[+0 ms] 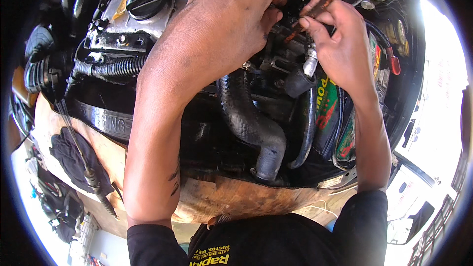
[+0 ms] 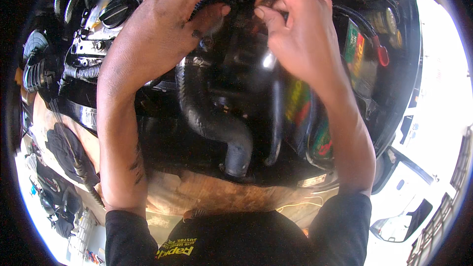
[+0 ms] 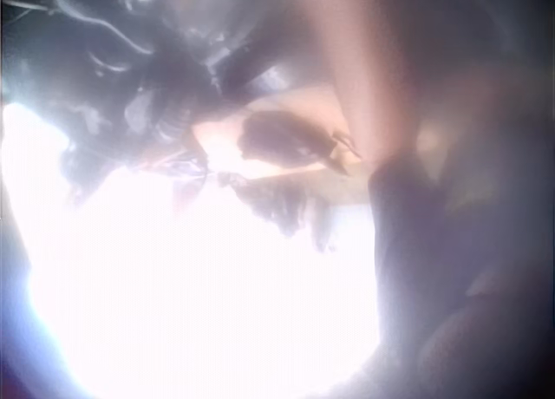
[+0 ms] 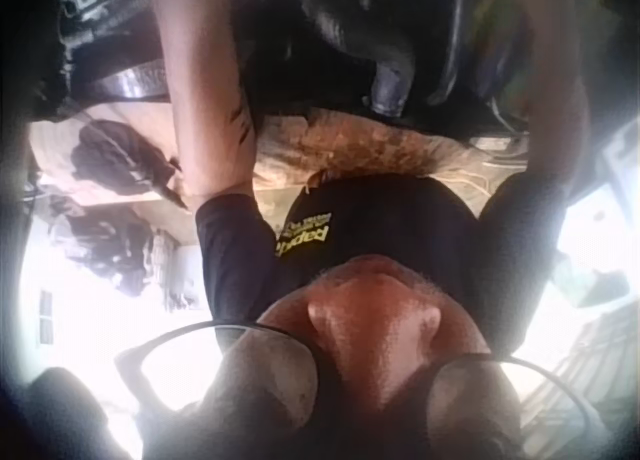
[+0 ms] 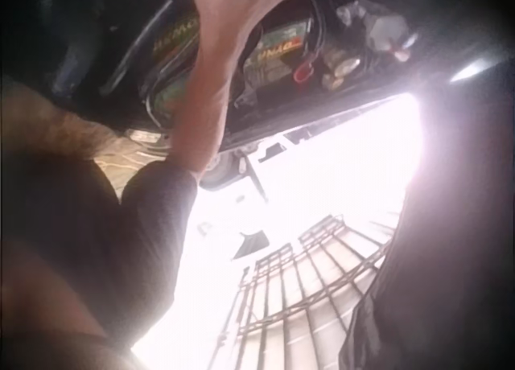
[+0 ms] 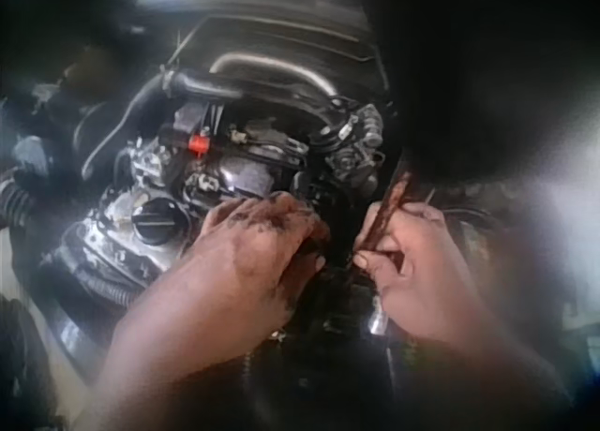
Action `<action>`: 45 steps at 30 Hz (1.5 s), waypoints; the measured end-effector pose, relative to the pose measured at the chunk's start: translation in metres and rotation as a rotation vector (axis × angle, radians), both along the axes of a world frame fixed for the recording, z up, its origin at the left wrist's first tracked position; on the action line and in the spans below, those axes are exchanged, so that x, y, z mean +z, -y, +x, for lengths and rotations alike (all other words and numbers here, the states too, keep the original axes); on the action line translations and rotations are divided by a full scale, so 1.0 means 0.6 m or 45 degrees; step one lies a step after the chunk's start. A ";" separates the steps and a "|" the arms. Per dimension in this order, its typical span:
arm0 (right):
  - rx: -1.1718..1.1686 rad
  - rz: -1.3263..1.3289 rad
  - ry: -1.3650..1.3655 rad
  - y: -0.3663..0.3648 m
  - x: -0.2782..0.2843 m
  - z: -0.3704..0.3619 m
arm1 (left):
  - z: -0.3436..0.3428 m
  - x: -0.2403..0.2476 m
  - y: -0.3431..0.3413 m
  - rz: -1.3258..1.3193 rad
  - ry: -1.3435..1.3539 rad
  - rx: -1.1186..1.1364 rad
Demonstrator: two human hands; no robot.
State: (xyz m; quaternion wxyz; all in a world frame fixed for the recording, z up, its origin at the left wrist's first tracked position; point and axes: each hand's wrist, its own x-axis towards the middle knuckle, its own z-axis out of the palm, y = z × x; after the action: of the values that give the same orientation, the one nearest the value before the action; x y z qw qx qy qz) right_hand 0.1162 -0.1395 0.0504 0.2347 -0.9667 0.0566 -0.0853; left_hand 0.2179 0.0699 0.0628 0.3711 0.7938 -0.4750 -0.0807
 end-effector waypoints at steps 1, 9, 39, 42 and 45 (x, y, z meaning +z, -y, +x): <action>-0.023 0.143 -0.067 0.001 -0.001 0.003 | 0.000 0.000 0.000 -0.003 0.006 -0.001; 0.026 0.458 -0.368 0.033 -0.019 0.058 | 0.005 -0.009 -0.001 0.006 -0.042 -0.020; -0.056 -0.307 -0.009 -0.022 -0.012 0.002 | 0.000 -0.019 0.000 -0.612 -0.094 -0.147; -0.125 -0.244 0.000 -0.034 -0.006 0.013 | -0.003 0.003 0.008 -0.572 -0.280 -0.052; -0.046 -0.105 -0.064 -0.031 -0.016 0.018 | 0.000 0.008 0.014 -0.432 -0.457 0.097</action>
State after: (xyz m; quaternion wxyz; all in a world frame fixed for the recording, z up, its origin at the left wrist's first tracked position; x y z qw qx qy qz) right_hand 0.1273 -0.1209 0.0410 0.1916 -0.9762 0.0762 -0.0676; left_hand 0.2177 0.0614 0.0673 0.5801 0.7105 -0.3780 -0.1256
